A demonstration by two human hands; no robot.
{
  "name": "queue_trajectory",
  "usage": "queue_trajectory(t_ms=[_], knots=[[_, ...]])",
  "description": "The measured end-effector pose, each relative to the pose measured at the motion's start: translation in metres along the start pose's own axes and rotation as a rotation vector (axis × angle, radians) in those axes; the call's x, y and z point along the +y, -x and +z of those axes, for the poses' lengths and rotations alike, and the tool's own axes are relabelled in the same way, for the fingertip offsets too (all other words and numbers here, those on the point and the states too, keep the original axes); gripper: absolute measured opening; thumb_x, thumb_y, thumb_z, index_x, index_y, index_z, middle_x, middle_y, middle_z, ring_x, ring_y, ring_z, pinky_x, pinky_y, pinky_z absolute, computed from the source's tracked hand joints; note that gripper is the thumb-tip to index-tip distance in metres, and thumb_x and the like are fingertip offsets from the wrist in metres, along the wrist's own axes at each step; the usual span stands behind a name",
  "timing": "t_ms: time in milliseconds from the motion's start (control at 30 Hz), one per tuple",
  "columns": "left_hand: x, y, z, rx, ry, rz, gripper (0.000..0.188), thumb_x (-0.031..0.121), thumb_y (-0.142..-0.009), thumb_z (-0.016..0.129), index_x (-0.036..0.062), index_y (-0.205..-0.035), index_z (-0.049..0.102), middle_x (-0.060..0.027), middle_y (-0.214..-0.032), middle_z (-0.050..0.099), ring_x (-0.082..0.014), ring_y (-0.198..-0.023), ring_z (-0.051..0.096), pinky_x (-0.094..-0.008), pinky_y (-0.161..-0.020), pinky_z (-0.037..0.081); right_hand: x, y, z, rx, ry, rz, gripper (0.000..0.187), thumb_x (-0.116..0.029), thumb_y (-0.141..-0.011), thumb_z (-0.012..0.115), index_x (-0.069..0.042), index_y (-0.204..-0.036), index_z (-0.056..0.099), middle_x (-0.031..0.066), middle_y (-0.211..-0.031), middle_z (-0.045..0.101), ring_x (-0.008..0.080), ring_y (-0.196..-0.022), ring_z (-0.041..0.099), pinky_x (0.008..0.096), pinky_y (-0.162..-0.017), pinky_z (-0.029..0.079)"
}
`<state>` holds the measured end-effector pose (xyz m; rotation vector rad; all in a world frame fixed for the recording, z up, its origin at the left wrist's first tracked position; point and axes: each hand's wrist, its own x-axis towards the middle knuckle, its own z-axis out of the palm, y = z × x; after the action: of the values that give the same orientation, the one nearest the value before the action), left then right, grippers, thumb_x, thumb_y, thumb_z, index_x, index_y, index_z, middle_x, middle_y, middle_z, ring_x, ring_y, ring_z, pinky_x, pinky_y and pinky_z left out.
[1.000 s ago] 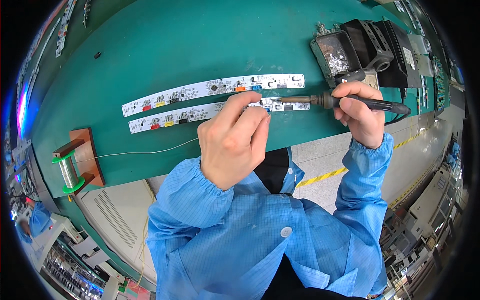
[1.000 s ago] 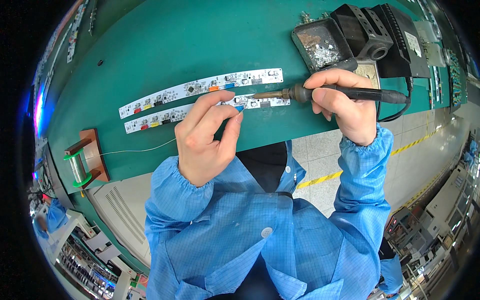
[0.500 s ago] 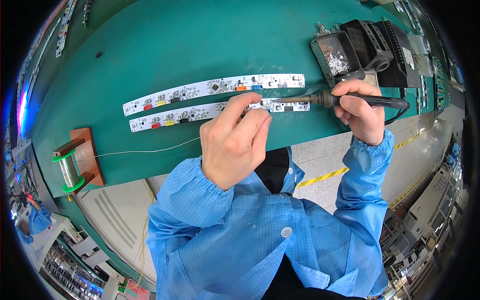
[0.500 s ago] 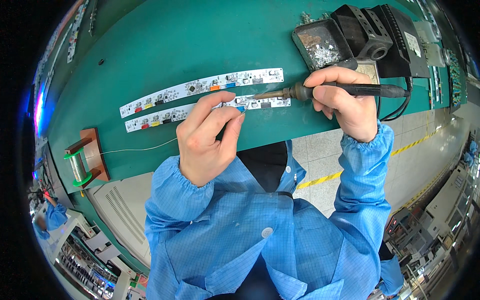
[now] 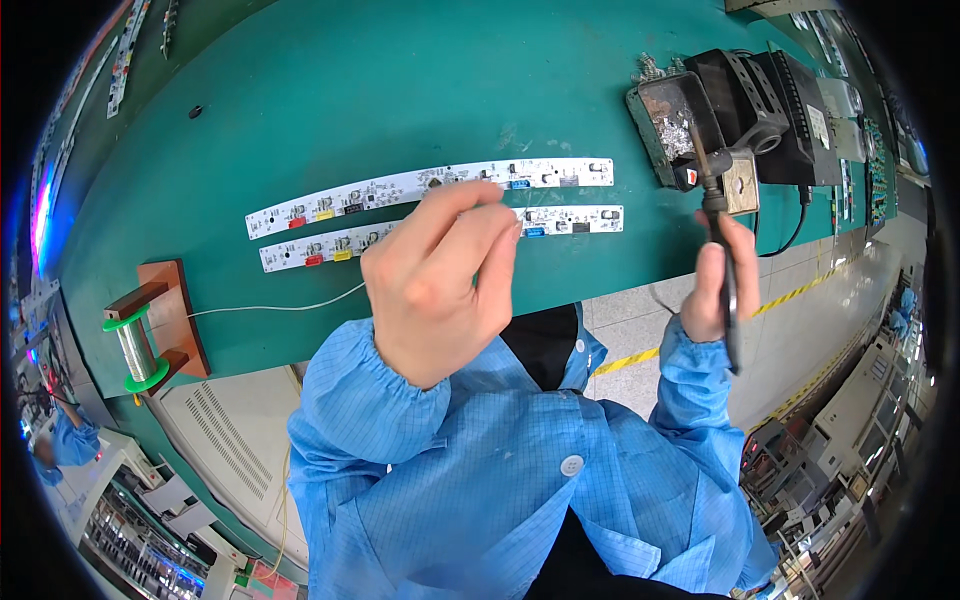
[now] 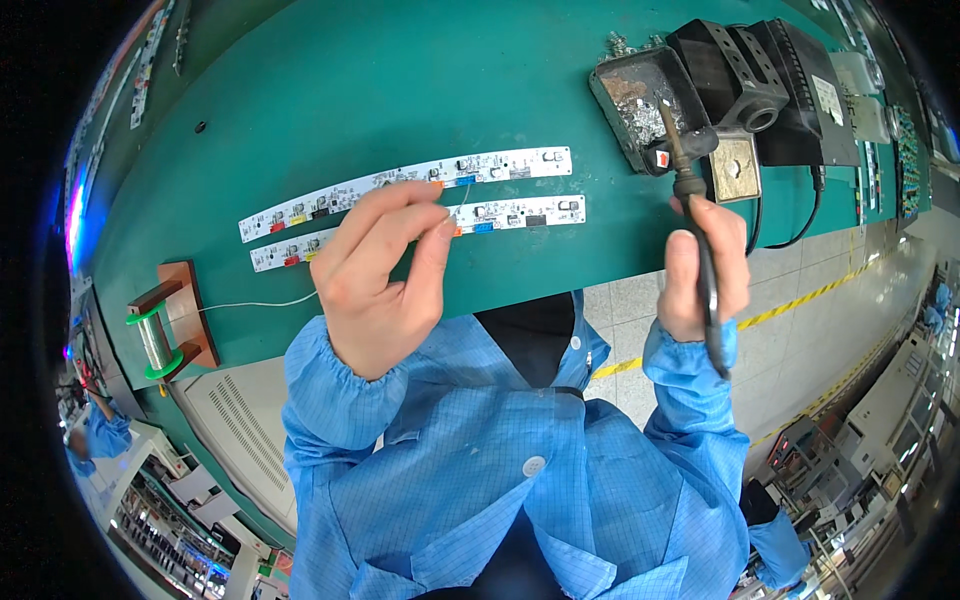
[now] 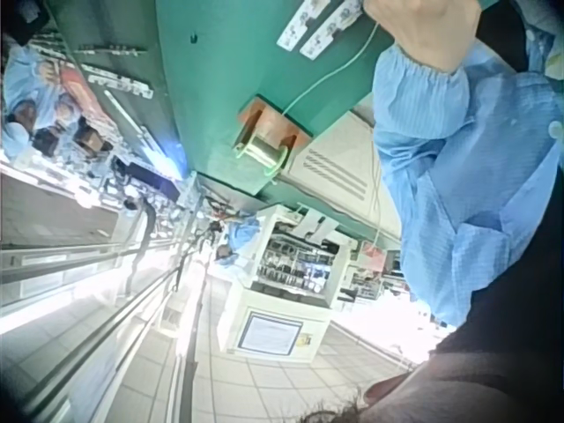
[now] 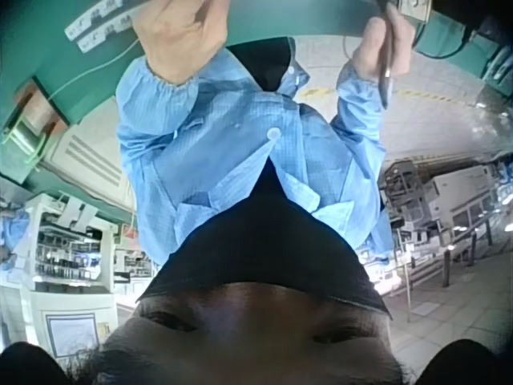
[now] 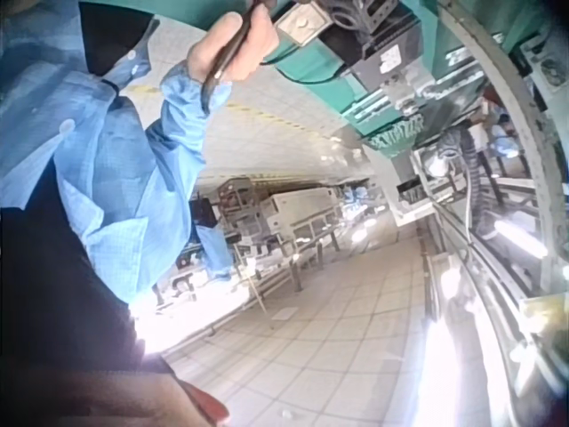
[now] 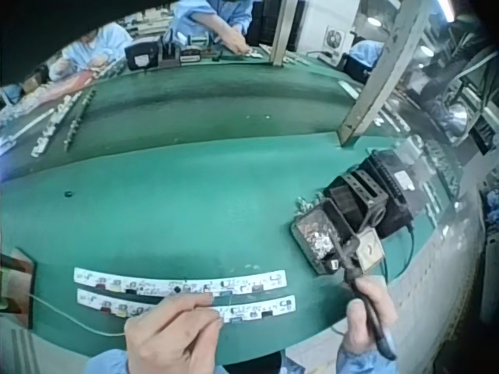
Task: Soldering electronic components or wires onto flexible LED strips at a manual assembly station.
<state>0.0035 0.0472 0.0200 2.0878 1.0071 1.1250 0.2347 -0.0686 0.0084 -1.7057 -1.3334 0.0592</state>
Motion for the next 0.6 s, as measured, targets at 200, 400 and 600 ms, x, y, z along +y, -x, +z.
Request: queue_trajectory(t_ms=[200,400,600], knots=[[-0.004,-0.011,0.011,-0.072,-0.112,-0.026,0.005,0.005,-0.072,0.066,0.0059,-0.075,0.062,-0.0079,-0.095,0.064,-0.0233,-0.062,0.063,-0.0329,-0.052,0.049,-0.027,-0.051,-0.007,-0.328,-0.536,0.407,0.029,-0.015,-0.079,0.056,0.005,-0.099,0.061,0.0139,-0.076,0.062,0.0160,-0.060,0.057,0.0244,-0.053,0.040],[-0.007,-0.010,0.013,-0.093,-0.107,-0.056,0.004,0.006,-0.073,0.066,0.0072,-0.075,0.063,-0.0079,-0.096,0.064,-0.0232,-0.063,0.063,-0.0331,-0.051,0.048,-0.032,-0.072,0.010,-0.507,-0.502,0.543,0.027,-0.014,-0.080,0.055,0.004,-0.099,0.062,0.0110,-0.067,0.062,0.0113,-0.051,0.053,0.0208,-0.044,0.037],[-0.008,-0.009,0.014,-0.085,-0.091,-0.043,0.005,0.006,-0.073,0.067,0.0070,-0.076,0.063,-0.0072,-0.095,0.064,-0.0233,-0.063,0.063,-0.0335,-0.052,0.049,-0.025,-0.081,0.010,-0.542,-0.577,0.612,0.026,-0.012,-0.080,0.054,0.004,-0.099,0.062,0.0119,-0.066,0.061,0.0095,-0.048,0.047,0.0203,-0.042,0.036]])
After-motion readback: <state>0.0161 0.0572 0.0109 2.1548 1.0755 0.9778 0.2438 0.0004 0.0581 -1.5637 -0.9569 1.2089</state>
